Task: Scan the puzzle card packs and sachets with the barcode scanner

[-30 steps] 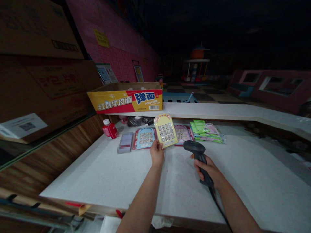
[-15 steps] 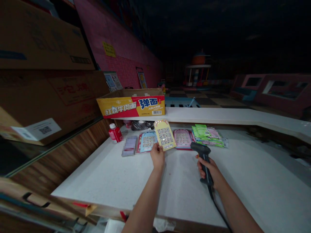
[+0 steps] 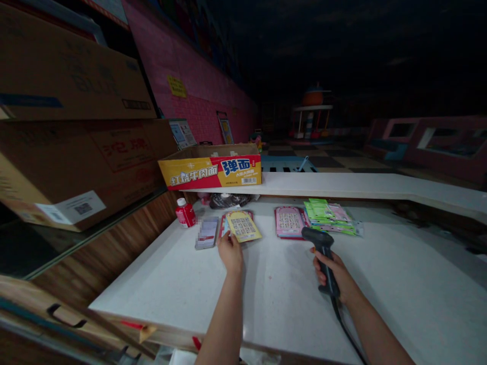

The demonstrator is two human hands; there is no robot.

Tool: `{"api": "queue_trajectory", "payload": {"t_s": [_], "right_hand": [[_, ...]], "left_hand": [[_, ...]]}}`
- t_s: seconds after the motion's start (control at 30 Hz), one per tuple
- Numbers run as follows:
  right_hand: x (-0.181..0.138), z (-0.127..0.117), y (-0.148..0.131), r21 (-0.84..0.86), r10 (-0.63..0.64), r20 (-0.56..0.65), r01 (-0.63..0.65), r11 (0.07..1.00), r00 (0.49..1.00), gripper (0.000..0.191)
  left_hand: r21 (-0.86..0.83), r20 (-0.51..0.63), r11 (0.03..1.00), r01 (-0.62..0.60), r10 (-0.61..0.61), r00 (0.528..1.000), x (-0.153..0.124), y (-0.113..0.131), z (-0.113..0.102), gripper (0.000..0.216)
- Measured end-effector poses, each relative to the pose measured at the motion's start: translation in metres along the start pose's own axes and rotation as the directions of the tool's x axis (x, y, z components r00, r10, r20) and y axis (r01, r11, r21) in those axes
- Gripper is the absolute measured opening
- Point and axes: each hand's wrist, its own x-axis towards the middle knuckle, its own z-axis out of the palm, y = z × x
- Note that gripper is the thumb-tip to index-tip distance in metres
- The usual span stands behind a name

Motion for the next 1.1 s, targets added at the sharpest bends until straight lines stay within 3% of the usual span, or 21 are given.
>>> {"api": "queue_trajectory", "payload": {"t_s": [0.07,0.13,0.2,0.27,0.37,0.47,0.83,0.97,1.1], "right_hand": [[-0.001,0.001,-0.001,-0.004,0.005,-0.003,-0.005,1.0,1.0,0.051],[-0.002,0.001,-0.002,-0.008,0.009,-0.006,-0.009,1.0,1.0,0.051],[-0.003,0.001,-0.002,-0.009,0.011,-0.002,-0.011,1.0,1.0,0.052],[-0.003,0.001,-0.003,-0.008,0.013,0.01,-0.013,1.0,1.0,0.052],[-0.003,0.0,-0.004,-0.006,0.012,0.011,-0.012,1.0,1.0,0.052],[-0.003,0.001,-0.003,-0.007,0.013,-0.008,-0.013,1.0,1.0,0.054],[-0.002,-0.004,0.001,-0.01,0.025,0.007,-0.024,1.0,1.0,0.048],[-0.002,-0.003,0.0,-0.009,0.03,0.009,-0.029,1.0,1.0,0.048],[-0.001,-0.002,0.0,0.009,0.018,-0.006,-0.017,1.0,1.0,0.05]], "left_hand": [[0.148,-0.062,0.986,-0.076,0.086,0.994,-0.002,0.005,-0.003,0.04],[0.245,-0.03,0.952,-0.182,0.195,0.98,-0.007,0.012,-0.004,0.037],[0.256,0.112,0.905,-0.341,0.322,0.94,-0.013,0.019,-0.002,0.033],[0.233,0.285,0.847,-0.477,0.409,0.867,-0.019,0.027,0.002,0.029],[0.26,0.423,0.804,-0.535,0.404,0.811,-0.026,0.036,0.008,0.026],[0.324,0.426,0.802,-0.502,0.35,0.834,-0.026,0.037,0.009,0.024],[0.439,0.265,0.814,-0.381,0.289,0.92,-0.017,0.026,-0.003,0.033],[0.428,0.235,0.823,-0.374,0.298,0.925,-0.015,0.023,-0.001,0.032],[0.337,0.2,0.829,-0.447,0.401,0.894,-0.017,0.022,0.003,0.03]]}}
